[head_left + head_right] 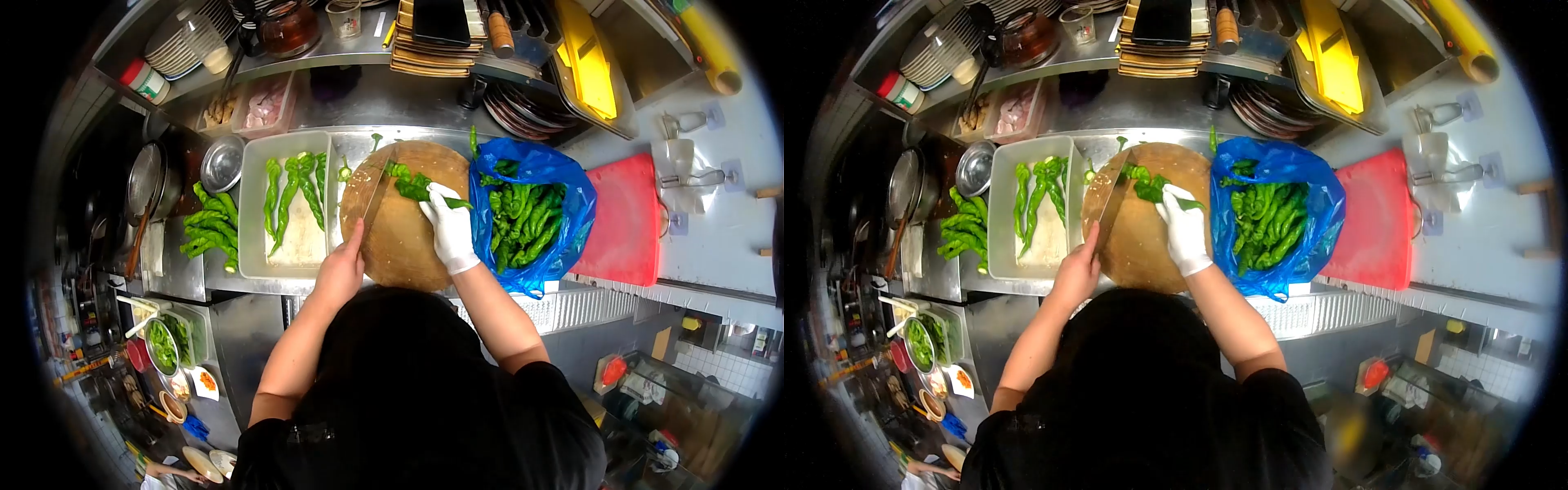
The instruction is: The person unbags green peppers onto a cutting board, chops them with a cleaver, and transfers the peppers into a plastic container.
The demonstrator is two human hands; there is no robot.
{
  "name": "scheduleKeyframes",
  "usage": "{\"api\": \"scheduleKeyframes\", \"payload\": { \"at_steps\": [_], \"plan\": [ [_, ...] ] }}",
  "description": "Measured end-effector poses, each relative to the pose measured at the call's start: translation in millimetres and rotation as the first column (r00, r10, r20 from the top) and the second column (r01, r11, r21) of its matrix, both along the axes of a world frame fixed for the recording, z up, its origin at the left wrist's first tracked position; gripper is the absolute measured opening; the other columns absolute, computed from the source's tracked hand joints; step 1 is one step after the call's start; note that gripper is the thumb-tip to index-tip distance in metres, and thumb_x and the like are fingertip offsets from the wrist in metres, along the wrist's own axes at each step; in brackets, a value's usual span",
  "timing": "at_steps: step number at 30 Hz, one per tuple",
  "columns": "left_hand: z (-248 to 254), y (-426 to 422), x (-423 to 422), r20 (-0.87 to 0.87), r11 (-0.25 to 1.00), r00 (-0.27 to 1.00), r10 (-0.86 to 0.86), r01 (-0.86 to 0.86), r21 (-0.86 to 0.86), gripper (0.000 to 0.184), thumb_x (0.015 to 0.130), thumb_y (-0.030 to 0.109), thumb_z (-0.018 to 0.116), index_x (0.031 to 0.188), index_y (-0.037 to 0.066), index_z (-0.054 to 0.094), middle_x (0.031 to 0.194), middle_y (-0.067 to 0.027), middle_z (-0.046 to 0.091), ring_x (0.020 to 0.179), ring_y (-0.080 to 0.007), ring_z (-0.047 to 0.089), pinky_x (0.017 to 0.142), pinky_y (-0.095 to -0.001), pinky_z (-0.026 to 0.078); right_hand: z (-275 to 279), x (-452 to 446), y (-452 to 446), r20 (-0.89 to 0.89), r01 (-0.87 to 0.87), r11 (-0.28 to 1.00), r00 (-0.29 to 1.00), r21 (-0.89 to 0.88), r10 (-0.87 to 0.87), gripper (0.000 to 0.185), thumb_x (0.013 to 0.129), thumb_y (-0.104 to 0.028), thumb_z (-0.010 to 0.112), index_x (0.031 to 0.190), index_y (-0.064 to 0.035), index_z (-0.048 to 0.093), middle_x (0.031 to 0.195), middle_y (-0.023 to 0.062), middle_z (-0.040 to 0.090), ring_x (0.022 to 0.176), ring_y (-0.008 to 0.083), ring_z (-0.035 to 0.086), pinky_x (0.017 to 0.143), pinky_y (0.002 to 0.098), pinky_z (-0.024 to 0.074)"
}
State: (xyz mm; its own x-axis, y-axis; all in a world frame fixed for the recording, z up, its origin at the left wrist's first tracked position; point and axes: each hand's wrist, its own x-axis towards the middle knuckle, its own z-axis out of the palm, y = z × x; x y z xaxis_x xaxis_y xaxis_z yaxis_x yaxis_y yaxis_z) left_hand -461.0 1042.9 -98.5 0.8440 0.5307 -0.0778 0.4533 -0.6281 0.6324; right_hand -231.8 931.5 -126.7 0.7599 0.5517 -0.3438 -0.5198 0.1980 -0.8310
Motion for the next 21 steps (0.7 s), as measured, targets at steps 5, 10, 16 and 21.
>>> {"api": "scheduleKeyframes", "payload": {
  "at_steps": [5,10,16,21],
  "plan": [
    [8,0,-7,0.083,0.992,0.992,0.097,-0.09,-0.09,0.076,0.099,0.0,0.062,0.169,0.007,0.032,0.109,-0.0304,0.071,0.099,-0.0488,0.07,0.088,-0.0535,0.056,-1,-7,-36,0.76,-0.088,0.923,0.541,-0.375,0.36,0.028,0.097,-0.005,0.077,0.125,-0.0046,0.075,0.131,0.015,0.072,0.124,0.0321,0.068,0.11,0.038,0.0522],
    [20,0,-23,0.11,0.971,0.974,0.198,-0.18,-0.156,0.079,0.101,-0.001,0.063,0.172,0.013,0.03,0.13,-0.0327,0.069,0.106,-0.0433,0.073,0.094,-0.0422,0.057,-9,11,-74,0.705,-0.142,0.691,-0.189,-0.708,0.684,0.049,0.086,0.005,0.069,0.133,-0.0114,0.073,0.145,0.019,0.063,0.141,0.0404,0.056,0.119,0.0474,0.0467],
    [40,-3,-37,0.136,0.962,0.962,0.236,-0.211,-0.175,0.078,0.1,-0.001,0.063,0.17,0.009,0.032,0.118,-0.0307,0.071,0.099,-0.0435,0.072,0.091,-0.0434,0.057,11,22,-66,0.809,-0.038,0.811,-0.105,-0.584,0.578,0.049,0.089,-0.007,0.072,0.137,-0.004,0.068,0.15,0.0291,0.055,0.144,0.0477,0.05,0.121,0.0532,0.0423],
    [53,-2,-54,0.198,0.925,0.909,0.366,-0.333,-0.184,0.078,0.1,-0.001,0.063,0.171,0.01,0.032,0.115,-0.0307,0.072,0.092,-0.0398,0.074,0.086,-0.0414,0.058,22,-6,-23,0.418,0.259,0.359,0.227,-0.897,0.88,0.118,0.083,-0.051,0.088,0.166,0.0047,0.026,0.157,0.0402,0.042,0.139,0.0506,0.052,0.118,0.0527,0.0439]
  ]
}}
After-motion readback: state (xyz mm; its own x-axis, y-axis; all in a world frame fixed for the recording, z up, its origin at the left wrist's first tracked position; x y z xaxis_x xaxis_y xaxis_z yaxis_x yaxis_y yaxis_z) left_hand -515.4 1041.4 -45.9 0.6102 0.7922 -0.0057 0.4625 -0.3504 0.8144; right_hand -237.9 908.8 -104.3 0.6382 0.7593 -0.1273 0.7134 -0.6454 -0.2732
